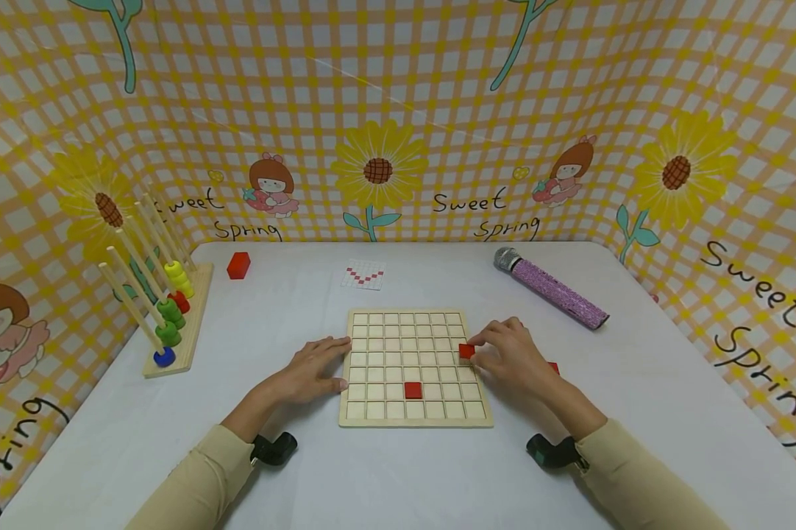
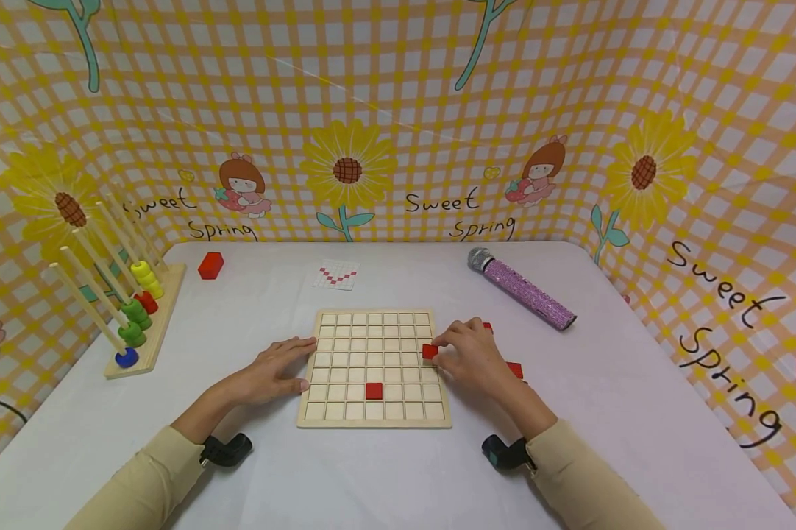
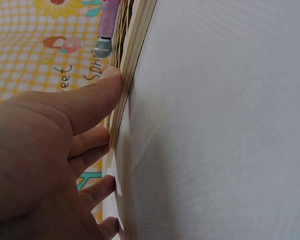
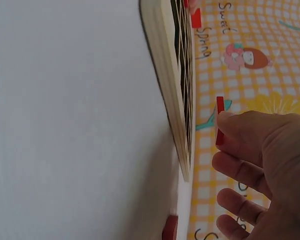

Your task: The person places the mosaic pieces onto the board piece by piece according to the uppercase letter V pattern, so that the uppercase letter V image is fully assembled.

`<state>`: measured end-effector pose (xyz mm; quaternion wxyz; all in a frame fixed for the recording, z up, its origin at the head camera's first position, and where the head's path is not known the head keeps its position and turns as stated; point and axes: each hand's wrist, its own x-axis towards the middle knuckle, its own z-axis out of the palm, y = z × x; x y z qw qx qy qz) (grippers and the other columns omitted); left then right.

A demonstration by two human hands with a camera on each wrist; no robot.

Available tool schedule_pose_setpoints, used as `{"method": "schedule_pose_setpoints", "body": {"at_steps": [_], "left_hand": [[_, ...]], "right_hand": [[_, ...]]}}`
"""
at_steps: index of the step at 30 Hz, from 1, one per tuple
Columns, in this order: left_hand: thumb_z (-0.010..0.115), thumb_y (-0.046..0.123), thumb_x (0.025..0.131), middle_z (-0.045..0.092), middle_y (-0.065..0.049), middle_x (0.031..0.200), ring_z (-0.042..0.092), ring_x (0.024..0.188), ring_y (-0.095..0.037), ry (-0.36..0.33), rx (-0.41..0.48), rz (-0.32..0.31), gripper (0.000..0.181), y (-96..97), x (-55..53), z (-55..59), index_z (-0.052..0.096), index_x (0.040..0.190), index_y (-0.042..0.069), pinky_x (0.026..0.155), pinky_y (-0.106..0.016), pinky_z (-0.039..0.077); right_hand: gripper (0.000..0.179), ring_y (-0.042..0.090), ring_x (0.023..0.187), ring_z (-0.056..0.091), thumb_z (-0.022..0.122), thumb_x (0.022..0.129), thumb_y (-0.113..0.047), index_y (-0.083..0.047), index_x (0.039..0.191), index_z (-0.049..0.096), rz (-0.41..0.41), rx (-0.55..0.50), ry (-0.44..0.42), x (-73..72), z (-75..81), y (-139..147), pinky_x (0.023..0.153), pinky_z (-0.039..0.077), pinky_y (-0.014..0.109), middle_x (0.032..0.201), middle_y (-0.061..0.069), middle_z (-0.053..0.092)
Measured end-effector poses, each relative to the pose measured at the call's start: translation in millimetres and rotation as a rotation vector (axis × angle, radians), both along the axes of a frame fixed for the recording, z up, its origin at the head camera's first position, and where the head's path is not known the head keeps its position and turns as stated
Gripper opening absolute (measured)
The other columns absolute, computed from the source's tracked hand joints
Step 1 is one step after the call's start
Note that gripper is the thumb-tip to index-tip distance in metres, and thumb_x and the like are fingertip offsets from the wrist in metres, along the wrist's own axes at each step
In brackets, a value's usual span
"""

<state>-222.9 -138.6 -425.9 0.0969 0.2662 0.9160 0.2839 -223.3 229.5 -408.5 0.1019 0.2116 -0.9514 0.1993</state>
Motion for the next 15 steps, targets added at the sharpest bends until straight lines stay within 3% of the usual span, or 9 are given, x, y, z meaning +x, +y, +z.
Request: {"method": "schedule_pose_setpoints", "body": {"at_steps": [10,15], "left_hand": [[0.064,0.029,0.089,0.030,-0.011,0.154,0.019,0.143,-0.040,-0.004,0.002,-0.003,0.068,0.1,0.1,0.4,0.035,0.145,0.005,0.111,-0.063,0.016],[0.065,0.028,0.089,0.031,-0.011,0.154,0.020,0.142,-0.040,0.004,0.005,-0.001,0.067,0.1,0.0,-0.2,0.036,0.145,0.005,0.111,-0.062,0.016]], "right_hand": [[0.022,0.021,0.098,0.045,0.073,0.080,-0.022,-0.012,0.099,0.072,0.018,-0.013,-0.038,11.1,1.6,-32.4,0.079,0.035,0.034,0.103,0.003,0.066],[0.020,0.020,0.095,0.046,0.074,0.078,-0.021,-0.013,0.096,0.073,0.074,-0.032,0.008,14.5,0.2,-47.9,0.077,0.034,0.032,0.097,0.001,0.068]]}}
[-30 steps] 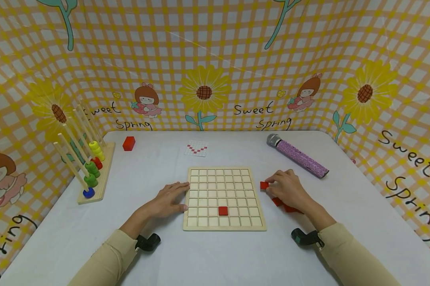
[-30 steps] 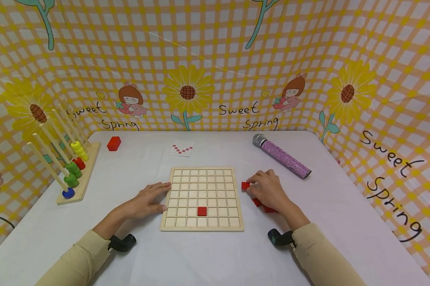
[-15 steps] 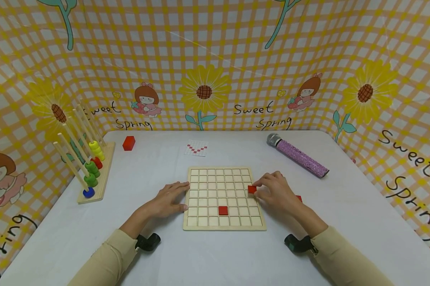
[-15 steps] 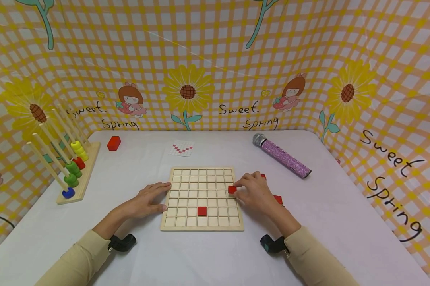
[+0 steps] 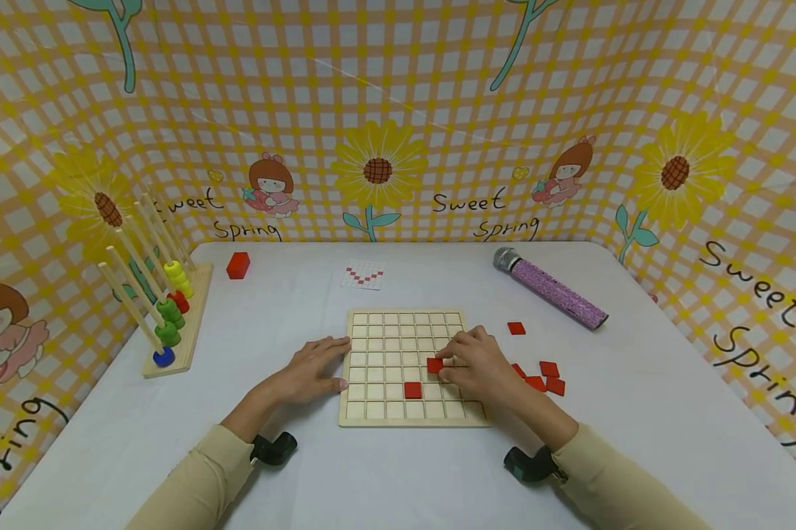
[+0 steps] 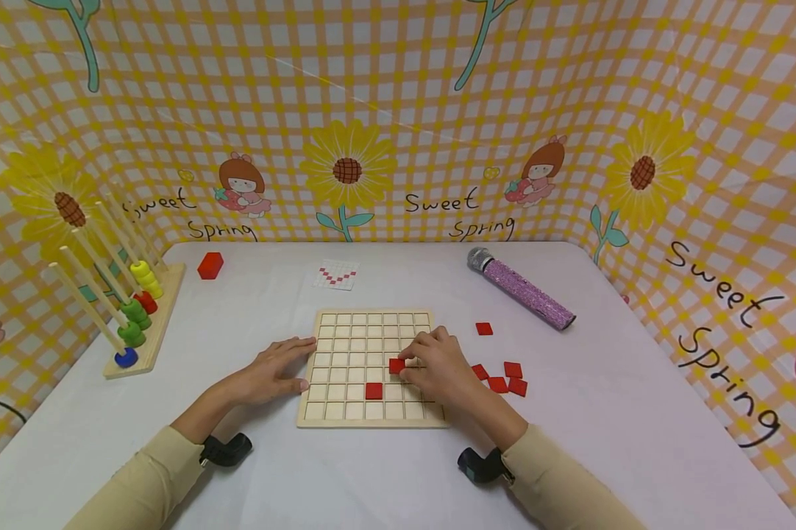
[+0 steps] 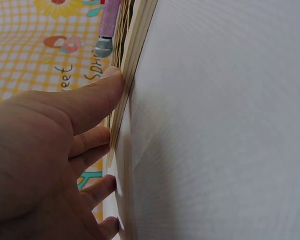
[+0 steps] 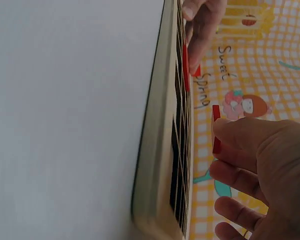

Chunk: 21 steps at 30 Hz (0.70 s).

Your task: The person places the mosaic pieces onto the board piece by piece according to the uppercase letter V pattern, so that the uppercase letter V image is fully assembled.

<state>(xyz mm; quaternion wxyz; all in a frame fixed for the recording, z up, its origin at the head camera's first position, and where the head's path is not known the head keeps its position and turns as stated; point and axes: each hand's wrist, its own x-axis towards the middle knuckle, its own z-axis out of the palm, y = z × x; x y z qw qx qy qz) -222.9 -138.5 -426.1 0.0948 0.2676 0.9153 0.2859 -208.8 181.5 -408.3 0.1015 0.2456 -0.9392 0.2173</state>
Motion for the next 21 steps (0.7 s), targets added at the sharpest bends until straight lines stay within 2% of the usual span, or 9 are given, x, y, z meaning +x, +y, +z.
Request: {"method": "schedule_pose_setpoints", "body": {"at_steps": [4,21], "left_hand": [[0.065,0.028,0.089,0.031,-0.011,0.154,0.020,0.142,-0.040,0.000,0.000,-0.001,0.067,0.4,0.0,-0.1,0.036,0.145,0.005,0.111,-0.063,0.016],[0.065,0.027,0.089,0.031,-0.012,0.154,0.020,0.142,-0.041,0.004,0.010,-0.007,0.066,-0.9,-0.7,-0.8,0.036,0.144,0.004,0.110,-0.064,0.016]], "right_hand": [[0.019,0.019,0.094,0.047,0.076,0.077,-0.023,-0.014,0.094,0.074,0.032,0.009,0.042,1.4,-1.2,-11.4,0.077,0.035,0.033,0.092,-0.002,0.067],[0.017,0.015,0.088,0.044,0.076,0.077,-0.025,-0.017,0.092,0.075,0.063,0.080,0.062,-1.5,-6.1,-49.2,0.077,0.037,0.031,0.091,-0.005,0.065]]}}
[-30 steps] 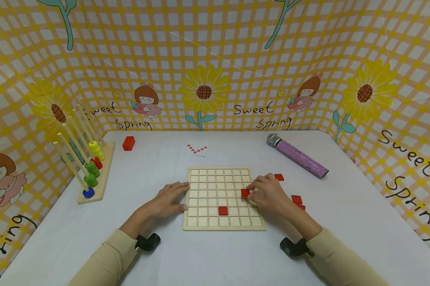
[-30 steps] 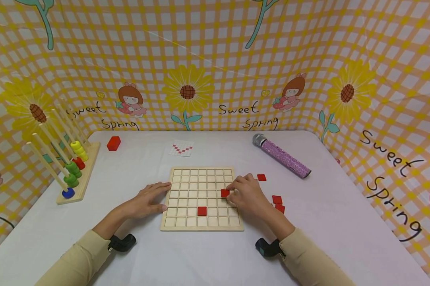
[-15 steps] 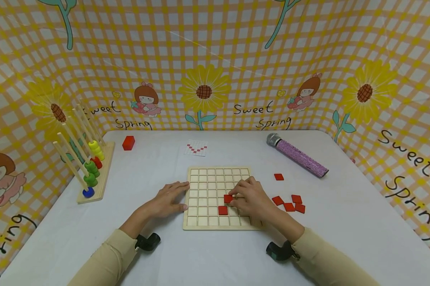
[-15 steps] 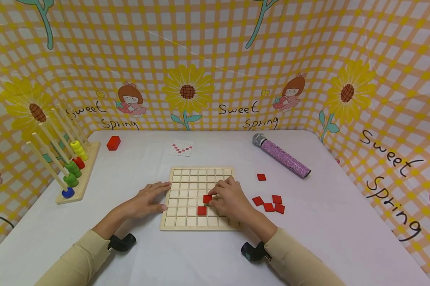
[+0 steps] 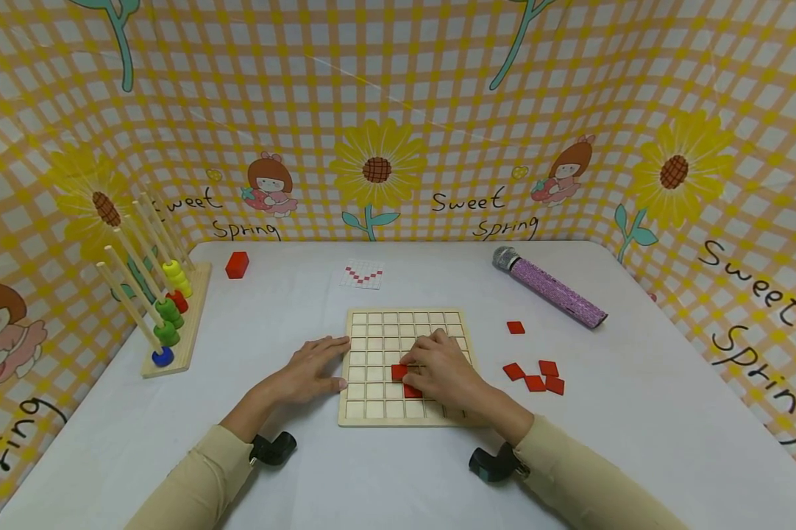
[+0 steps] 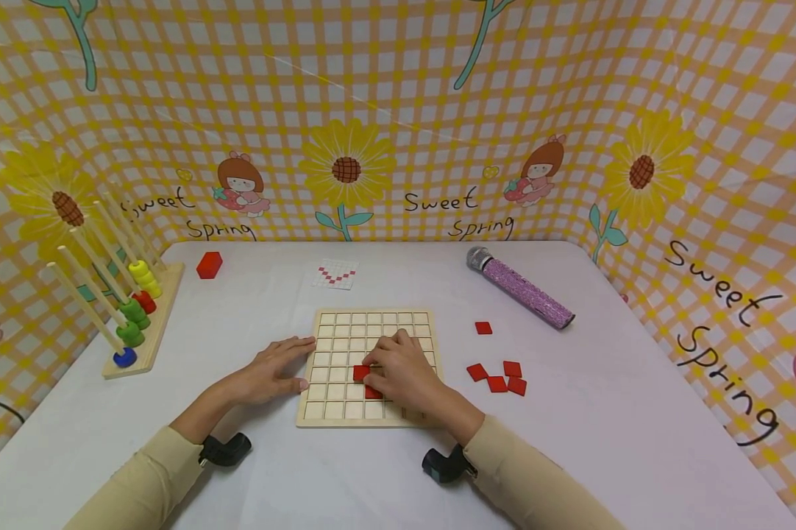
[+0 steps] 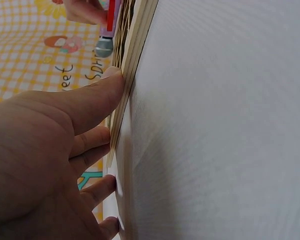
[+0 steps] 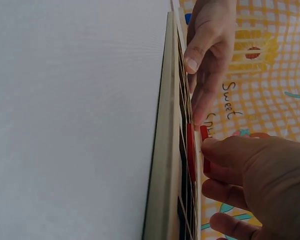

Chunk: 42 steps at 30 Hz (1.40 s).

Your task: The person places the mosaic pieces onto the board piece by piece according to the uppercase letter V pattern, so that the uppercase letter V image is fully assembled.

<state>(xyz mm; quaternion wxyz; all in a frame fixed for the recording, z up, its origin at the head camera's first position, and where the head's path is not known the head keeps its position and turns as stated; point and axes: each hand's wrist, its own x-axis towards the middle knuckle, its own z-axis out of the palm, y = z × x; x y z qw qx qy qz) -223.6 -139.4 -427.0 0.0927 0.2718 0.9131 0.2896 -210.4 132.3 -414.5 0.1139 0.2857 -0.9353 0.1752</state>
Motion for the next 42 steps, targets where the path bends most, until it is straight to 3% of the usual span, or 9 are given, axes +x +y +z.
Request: {"method": "schedule_pose_setpoints", "body": {"at_steps": [24,42], "left_hand": [[0.064,0.027,0.089,0.030,-0.012,0.154,0.019,0.143,-0.041,-0.010,-0.001,0.009,0.066,0.5,2.0,2.4,0.036,0.144,0.005,0.111,-0.064,0.015],[0.065,0.025,0.089,0.031,-0.014,0.153,0.020,0.142,-0.042,-0.005,0.002,0.003,0.066,1.2,2.6,3.2,0.036,0.144,0.003,0.111,-0.064,0.016]], "right_hand": [[0.018,0.016,0.089,0.043,0.072,0.080,-0.027,-0.017,0.095,0.075,0.007,0.016,-0.075,-2.8,0.6,-9.9,0.076,0.033,0.030,0.095,-0.002,0.066],[0.020,0.016,0.089,0.044,0.074,0.077,-0.027,-0.017,0.095,0.074,0.001,0.022,-0.038,-2.9,-2.4,-9.2,0.077,0.034,0.030,0.097,-0.002,0.066]]}}
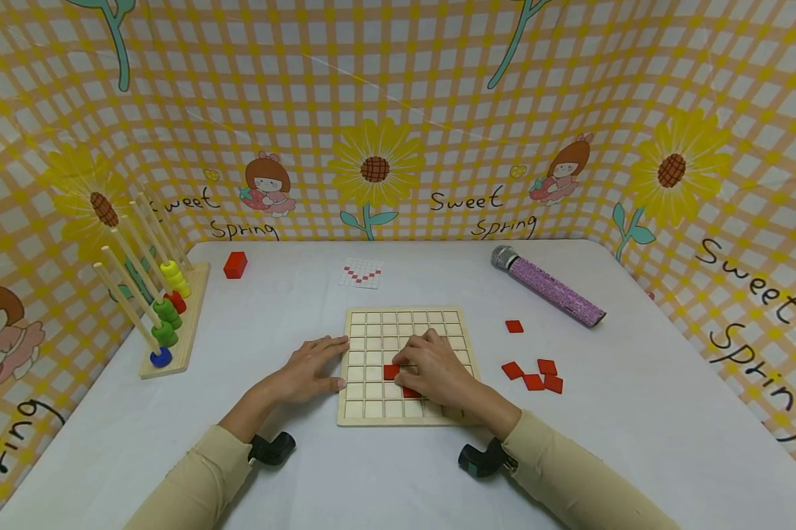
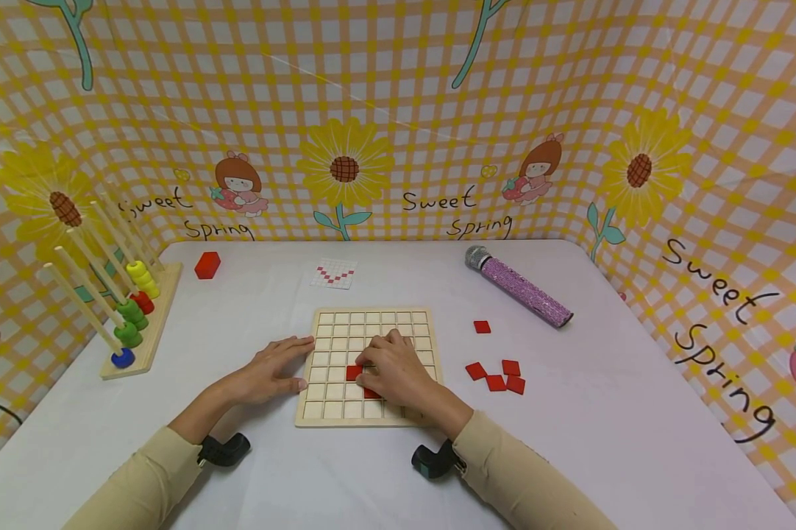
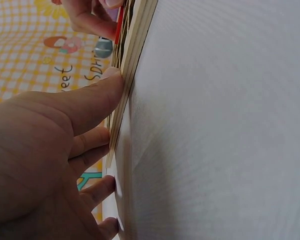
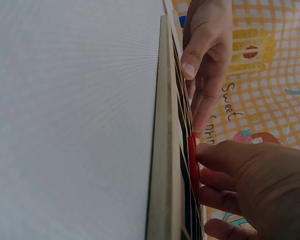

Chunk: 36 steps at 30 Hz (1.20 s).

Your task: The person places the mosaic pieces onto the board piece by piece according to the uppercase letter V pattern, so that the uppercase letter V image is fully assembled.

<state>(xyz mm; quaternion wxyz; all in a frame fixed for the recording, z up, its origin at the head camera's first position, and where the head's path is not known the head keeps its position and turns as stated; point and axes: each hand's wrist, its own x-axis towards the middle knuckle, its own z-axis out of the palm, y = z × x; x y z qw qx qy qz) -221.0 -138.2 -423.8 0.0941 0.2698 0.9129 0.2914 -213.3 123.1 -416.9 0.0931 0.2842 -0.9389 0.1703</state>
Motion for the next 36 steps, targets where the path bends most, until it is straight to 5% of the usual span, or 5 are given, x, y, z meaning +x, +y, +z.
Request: {"method": "schedule_pose_setpoints", "body": {"at_steps": [16,36], "left_hand": [[0.066,0.025,0.088,0.030,-0.011,0.154,0.019,0.143,-0.040,-0.015,-0.008,0.019,0.067,0.9,-0.5,-0.2,0.036,0.145,0.005,0.112,-0.062,0.016],[0.066,0.026,0.088,0.030,-0.009,0.155,0.019,0.143,-0.039,-0.027,-0.020,0.031,0.068,2.4,-1.0,-0.8,0.036,0.145,0.007,0.112,-0.062,0.016]], "right_hand": [[0.023,0.019,0.091,0.046,0.075,0.078,-0.026,-0.013,0.097,0.073,-0.047,-0.045,0.016,-3.8,9.9,17.0,0.075,0.034,0.031,0.099,0.001,0.067],[0.031,0.028,0.099,0.046,0.072,0.082,-0.023,-0.008,0.109,0.068,-0.168,-0.114,-0.024,-15.2,12.0,113.2,0.081,0.032,0.041,0.104,0.006,0.063]]}}
